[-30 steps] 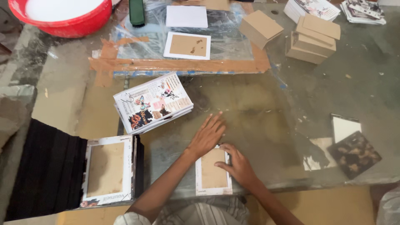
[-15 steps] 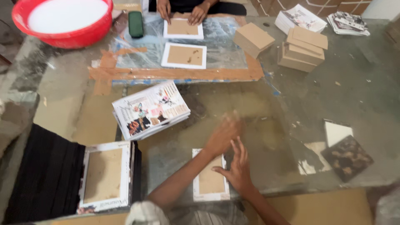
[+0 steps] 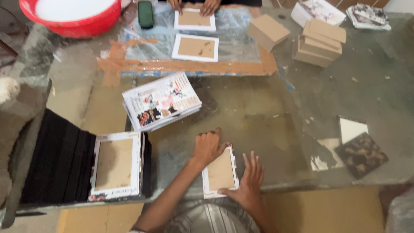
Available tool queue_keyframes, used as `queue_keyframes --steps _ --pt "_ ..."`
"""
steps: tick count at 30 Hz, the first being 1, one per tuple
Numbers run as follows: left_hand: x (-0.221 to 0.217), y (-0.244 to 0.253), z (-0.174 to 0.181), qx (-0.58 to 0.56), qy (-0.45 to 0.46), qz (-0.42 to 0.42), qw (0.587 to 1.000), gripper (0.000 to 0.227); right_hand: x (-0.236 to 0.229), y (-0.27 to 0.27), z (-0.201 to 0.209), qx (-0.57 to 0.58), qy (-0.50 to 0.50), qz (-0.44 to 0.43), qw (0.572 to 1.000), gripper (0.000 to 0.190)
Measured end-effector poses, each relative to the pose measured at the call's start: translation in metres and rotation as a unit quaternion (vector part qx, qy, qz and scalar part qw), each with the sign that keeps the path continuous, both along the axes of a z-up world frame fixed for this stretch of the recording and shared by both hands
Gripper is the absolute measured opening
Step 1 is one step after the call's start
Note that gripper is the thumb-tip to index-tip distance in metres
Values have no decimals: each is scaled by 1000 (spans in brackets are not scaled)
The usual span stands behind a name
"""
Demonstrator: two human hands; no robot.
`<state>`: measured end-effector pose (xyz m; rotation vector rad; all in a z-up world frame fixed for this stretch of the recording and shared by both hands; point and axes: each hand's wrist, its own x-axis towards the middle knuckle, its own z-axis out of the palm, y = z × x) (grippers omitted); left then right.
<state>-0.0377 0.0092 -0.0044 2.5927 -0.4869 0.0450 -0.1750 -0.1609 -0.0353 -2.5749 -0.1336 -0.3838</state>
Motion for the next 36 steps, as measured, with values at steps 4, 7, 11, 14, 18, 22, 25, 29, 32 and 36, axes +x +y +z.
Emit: queue_keyframes --steps 4,7,11,14,18,22,25,29,32,36 --pt "8 28 31 -71 203 -137 967 49 -1 -3 -3 7 3 -10 1000 151" --pt "-9 56 75 -195 140 -156 958 40 -9 -14 -23 31 -117 6 993 124" --pt "-66 105 123 -356 -33 11 934 29 -17 -14 -58 -11 -241 -28 970 66" --pt "-117 139 105 -408 -291 135 855 26 -21 -12 -67 -2 -249 -64 966 63" --pt "-170 189 60 -467 -158 421 761 28 -20 -15 -67 -55 -253 -47 965 56" --pt "-199 194 54 -437 -163 478 744 33 -20 -19 -65 -71 -258 -52 962 51" --pt "-202 186 70 -237 -310 376 841 39 -17 -15 -67 -86 -265 -53 959 47" --pt "-203 200 92 37 -209 239 948 49 -17 -13 -68 -88 -264 -50 959 44" --pt "-189 203 104 14 -149 199 969 65 -17 -12 -62 -98 -281 -44 954 46" --pt "-176 192 109 -78 -198 160 964 71 -18 -11 -63 -91 -261 -36 960 42"
